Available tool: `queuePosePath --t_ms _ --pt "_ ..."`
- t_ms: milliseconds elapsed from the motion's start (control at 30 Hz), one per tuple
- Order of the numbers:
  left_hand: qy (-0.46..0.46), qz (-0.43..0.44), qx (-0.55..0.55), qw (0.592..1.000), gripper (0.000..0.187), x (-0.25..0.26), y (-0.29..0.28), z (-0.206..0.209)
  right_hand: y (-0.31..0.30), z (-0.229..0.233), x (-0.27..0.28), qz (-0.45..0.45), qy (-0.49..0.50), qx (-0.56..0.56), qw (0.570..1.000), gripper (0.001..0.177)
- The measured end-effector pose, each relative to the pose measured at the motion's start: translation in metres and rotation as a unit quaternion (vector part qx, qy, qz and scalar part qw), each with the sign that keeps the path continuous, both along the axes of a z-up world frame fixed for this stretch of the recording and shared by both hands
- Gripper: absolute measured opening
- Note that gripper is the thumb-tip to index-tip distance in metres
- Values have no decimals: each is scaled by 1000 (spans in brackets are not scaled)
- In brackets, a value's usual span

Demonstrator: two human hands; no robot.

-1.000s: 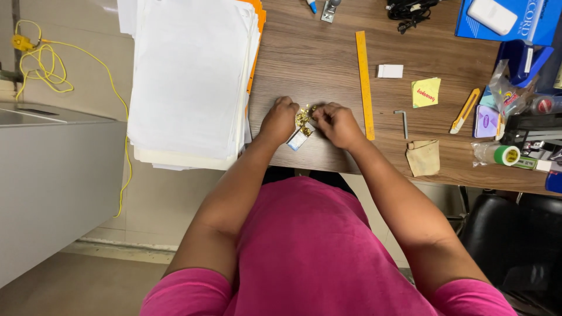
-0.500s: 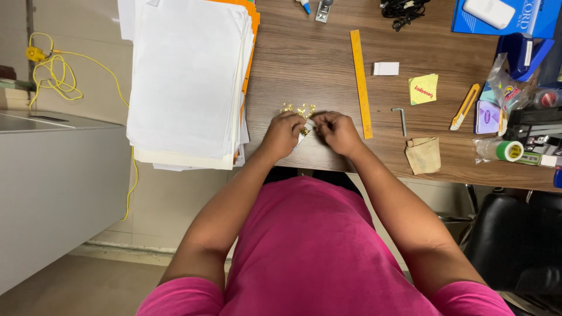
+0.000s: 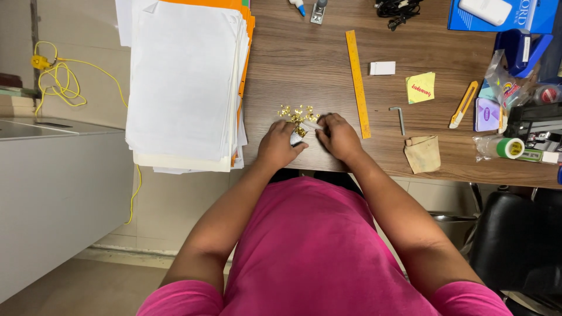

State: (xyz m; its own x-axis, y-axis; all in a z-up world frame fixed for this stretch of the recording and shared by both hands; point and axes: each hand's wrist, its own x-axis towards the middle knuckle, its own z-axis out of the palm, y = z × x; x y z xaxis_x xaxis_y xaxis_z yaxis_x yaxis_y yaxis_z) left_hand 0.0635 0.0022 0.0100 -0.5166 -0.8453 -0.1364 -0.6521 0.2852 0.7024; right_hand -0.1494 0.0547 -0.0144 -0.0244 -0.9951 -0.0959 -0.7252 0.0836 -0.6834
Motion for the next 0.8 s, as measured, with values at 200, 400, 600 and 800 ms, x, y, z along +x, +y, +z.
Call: queuePosePath --t_ms 200,400,600,800 --pt "-55 7 22 998 47 -5 11 -33 4 8 -3 -18 -45 16 999 23" --pt "130 32 -75 988 42 5 11 -28 18 -7 -27 -161 -79 -4 984 24" --pt "144 48 -89 984 41 2 11 -18 25 -18 -48 -211 -55 4 976 19" --pt "187 53 -108 975 41 0 15 -21 19 -17 -50 -228 -34 -1 973 21"
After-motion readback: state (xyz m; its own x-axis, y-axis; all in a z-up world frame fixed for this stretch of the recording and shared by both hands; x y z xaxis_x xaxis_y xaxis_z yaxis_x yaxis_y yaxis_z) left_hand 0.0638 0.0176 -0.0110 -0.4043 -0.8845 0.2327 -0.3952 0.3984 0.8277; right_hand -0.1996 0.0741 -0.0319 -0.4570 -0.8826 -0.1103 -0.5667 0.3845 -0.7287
